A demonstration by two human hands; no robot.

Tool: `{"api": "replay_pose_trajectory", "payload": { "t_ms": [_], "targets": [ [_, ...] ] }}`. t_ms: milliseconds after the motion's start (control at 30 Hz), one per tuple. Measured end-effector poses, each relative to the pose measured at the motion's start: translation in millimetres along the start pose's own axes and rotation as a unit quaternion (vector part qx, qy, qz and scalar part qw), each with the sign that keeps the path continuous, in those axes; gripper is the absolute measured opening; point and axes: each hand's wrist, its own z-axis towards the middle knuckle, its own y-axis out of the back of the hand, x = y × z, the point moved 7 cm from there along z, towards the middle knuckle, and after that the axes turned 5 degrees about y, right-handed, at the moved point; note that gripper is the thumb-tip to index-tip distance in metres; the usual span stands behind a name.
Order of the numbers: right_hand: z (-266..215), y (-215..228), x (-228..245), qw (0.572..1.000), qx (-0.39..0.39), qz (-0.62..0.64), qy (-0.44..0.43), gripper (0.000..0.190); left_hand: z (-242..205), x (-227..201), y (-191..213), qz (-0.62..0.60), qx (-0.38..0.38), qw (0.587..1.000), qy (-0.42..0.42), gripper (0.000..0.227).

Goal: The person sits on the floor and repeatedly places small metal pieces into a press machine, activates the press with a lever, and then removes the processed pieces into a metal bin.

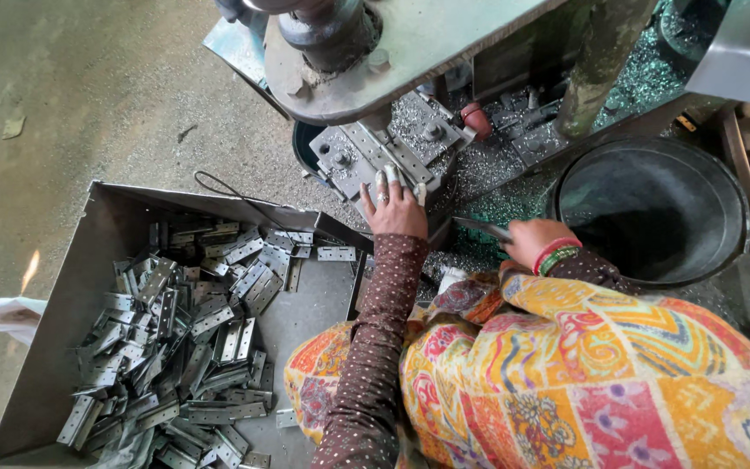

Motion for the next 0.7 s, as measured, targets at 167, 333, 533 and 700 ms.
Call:
{"api": "replay_pose_trajectory", "payload": {
  "t_ms": [167,333,533,700],
  "targets": [
    [-4.0,-32.0,-16.9,0.997,0.03,0.067,-0.009,0.037,-5.4,1.8,15.7,-0.018,-0.04,0.999,0.003,0.028],
    [11.4,-22.5,-15.2,0.997,0.073,0.028,-0.023,0.036,1.6,2.7,11.2,-0.024,0.031,0.999,0.018,0.028],
    [13.1,-21.4,-15.7,0.998,0.055,0.005,-0.025,0.04,-3.2,-0.4,12.7,-0.029,-0.017,0.999,0.016,0.027],
    [-1.6,-44.9,-23.3,0.998,0.041,0.038,-0.004,0.044,1.9,1.1,17.1,-0.004,-0.03,0.999,0.008,0.03]
  ]
}}
